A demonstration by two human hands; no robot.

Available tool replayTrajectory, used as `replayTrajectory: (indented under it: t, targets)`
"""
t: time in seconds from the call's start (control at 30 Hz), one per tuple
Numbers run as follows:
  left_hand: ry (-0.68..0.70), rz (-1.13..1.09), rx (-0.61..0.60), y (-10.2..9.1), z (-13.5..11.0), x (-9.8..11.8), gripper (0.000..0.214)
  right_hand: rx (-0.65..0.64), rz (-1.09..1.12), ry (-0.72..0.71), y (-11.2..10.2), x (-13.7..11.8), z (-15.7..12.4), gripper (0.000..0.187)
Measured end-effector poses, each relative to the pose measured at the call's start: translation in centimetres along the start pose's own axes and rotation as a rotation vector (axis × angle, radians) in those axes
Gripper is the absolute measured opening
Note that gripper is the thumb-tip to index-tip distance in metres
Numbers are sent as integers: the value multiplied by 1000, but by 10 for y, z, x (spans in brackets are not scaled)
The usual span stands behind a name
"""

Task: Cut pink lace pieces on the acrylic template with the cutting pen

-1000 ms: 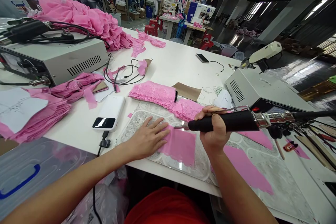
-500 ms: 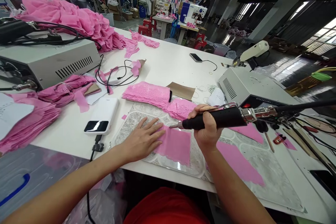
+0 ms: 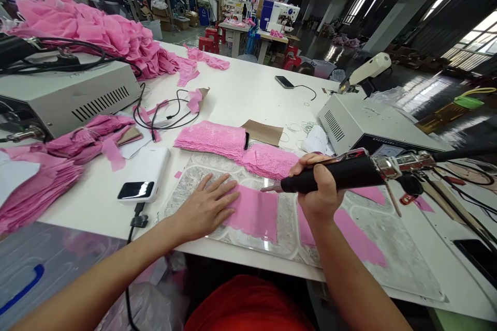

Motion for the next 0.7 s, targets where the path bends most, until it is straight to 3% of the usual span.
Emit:
replayTrajectory:
  t: [0.57, 0.7]
  targets:
    - [16, 32, -6, 2, -1, -2, 37, 1, 7, -8, -4, 2, 0, 7]
    - [77, 56, 48, -8, 1, 12, 35, -1, 4, 9, -12, -10, 2, 8]
Point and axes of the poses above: each hand's wrist, its own z-axis towards the middle knuckle, its own y-axis out of the palm, x = y × z, the point moved 10 cm from there along z, towards the middle knuckle, and after that the axes turned 3 degrees about -z, right-handed, at the moved point
